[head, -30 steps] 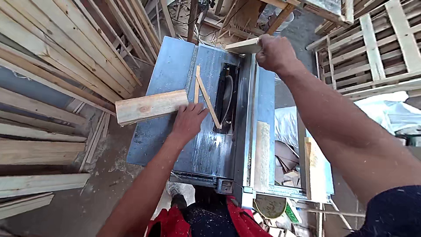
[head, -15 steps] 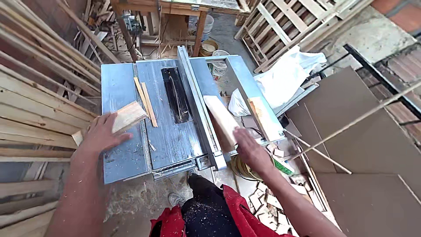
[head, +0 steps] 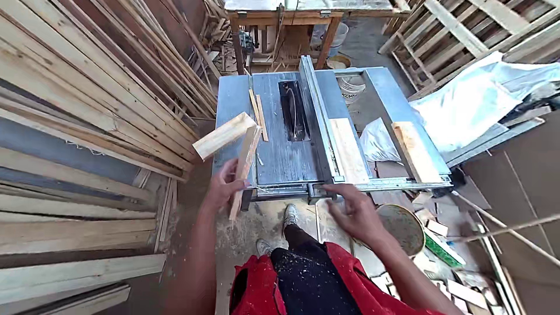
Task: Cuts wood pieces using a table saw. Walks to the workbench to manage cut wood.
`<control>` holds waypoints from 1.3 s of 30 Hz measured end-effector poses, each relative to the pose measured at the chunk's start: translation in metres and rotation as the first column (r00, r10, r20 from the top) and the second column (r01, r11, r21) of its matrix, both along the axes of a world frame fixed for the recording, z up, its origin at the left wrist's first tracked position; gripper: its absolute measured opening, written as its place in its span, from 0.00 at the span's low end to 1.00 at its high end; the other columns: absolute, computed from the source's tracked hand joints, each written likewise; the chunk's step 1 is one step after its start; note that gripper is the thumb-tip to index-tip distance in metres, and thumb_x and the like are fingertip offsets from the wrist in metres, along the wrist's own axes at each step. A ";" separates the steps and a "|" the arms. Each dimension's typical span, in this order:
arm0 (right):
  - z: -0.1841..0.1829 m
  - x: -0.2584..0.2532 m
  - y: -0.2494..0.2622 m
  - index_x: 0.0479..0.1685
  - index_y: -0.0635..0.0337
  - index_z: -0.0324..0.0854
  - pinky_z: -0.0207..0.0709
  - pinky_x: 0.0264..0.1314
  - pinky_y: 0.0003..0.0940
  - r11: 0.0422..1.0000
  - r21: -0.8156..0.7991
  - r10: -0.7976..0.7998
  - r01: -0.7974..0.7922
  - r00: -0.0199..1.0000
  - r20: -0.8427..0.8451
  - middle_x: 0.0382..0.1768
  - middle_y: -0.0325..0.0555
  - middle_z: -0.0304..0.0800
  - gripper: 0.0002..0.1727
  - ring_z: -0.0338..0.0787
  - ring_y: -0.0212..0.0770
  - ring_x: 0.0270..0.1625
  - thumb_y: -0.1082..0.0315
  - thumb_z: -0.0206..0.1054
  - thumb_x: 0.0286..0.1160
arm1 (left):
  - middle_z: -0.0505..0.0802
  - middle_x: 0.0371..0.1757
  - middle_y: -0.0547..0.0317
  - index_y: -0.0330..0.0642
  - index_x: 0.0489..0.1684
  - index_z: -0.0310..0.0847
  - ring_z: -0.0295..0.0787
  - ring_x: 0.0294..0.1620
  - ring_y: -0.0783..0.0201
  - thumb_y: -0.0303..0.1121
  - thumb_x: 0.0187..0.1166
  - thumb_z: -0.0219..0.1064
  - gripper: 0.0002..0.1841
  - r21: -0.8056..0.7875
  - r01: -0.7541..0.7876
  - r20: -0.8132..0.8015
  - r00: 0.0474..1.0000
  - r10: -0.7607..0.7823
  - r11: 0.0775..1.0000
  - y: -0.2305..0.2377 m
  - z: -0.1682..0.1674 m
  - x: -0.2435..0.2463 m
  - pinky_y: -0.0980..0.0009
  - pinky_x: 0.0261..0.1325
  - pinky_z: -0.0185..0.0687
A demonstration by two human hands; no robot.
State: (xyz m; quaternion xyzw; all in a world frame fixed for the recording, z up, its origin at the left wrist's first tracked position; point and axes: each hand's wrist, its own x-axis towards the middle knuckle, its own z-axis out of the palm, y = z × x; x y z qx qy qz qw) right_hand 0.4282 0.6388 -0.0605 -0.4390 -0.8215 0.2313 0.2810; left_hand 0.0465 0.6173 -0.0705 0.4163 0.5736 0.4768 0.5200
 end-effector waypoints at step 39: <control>-0.021 -0.028 0.115 0.83 0.74 0.64 0.25 0.91 0.75 0.939 -0.109 0.259 -0.326 0.465 0.847 0.84 0.67 0.68 0.81 0.56 0.64 0.93 0.15 0.74 0.25 | 0.80 0.82 0.46 0.43 0.76 0.80 0.73 0.83 0.49 0.76 0.55 0.70 0.52 0.267 0.523 -0.908 0.419 0.029 0.809 0.057 -0.089 0.158 0.45 0.88 0.57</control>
